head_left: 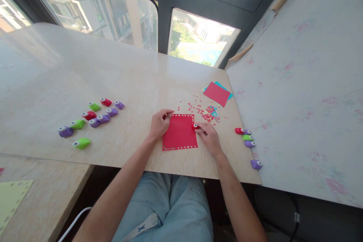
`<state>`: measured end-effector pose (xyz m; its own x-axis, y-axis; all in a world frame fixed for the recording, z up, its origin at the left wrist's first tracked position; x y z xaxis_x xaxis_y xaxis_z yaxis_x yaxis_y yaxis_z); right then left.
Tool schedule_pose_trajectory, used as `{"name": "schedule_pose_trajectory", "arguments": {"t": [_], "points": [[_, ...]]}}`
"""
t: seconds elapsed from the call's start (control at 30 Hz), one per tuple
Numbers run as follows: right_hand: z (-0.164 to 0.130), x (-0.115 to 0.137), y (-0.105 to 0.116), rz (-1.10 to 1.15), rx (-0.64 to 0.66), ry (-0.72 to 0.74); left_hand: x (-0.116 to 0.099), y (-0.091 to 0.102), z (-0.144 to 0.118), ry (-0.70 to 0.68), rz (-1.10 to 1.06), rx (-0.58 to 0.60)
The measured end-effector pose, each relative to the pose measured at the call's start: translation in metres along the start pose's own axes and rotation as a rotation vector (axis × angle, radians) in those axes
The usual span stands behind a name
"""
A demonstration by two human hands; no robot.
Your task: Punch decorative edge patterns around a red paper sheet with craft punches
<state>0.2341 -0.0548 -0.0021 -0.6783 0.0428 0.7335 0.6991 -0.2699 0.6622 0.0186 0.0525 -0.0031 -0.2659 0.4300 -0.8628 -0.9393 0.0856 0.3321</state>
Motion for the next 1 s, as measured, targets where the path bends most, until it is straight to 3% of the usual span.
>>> {"name": "schedule_pose_trajectory", "arguments": {"t": [1.0], "points": [[-0.0018, 0.0017, 0.0008, -0.012, 0.015, 0.030, -0.0018, 0.0017, 0.0002, 0.014, 0.007, -0.018]]}}
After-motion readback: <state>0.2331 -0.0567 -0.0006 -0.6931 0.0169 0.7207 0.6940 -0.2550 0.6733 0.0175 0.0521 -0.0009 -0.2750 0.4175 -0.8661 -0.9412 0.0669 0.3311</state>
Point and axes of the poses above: each hand's wrist, its own z-axis towards the middle knuckle, its own y-axis out of the back of the hand, x = y × z, the point moved 6 cm from there along z, towards the middle knuckle, and after that the axes turned 10 degrees about -y, right-handed, at the moved point
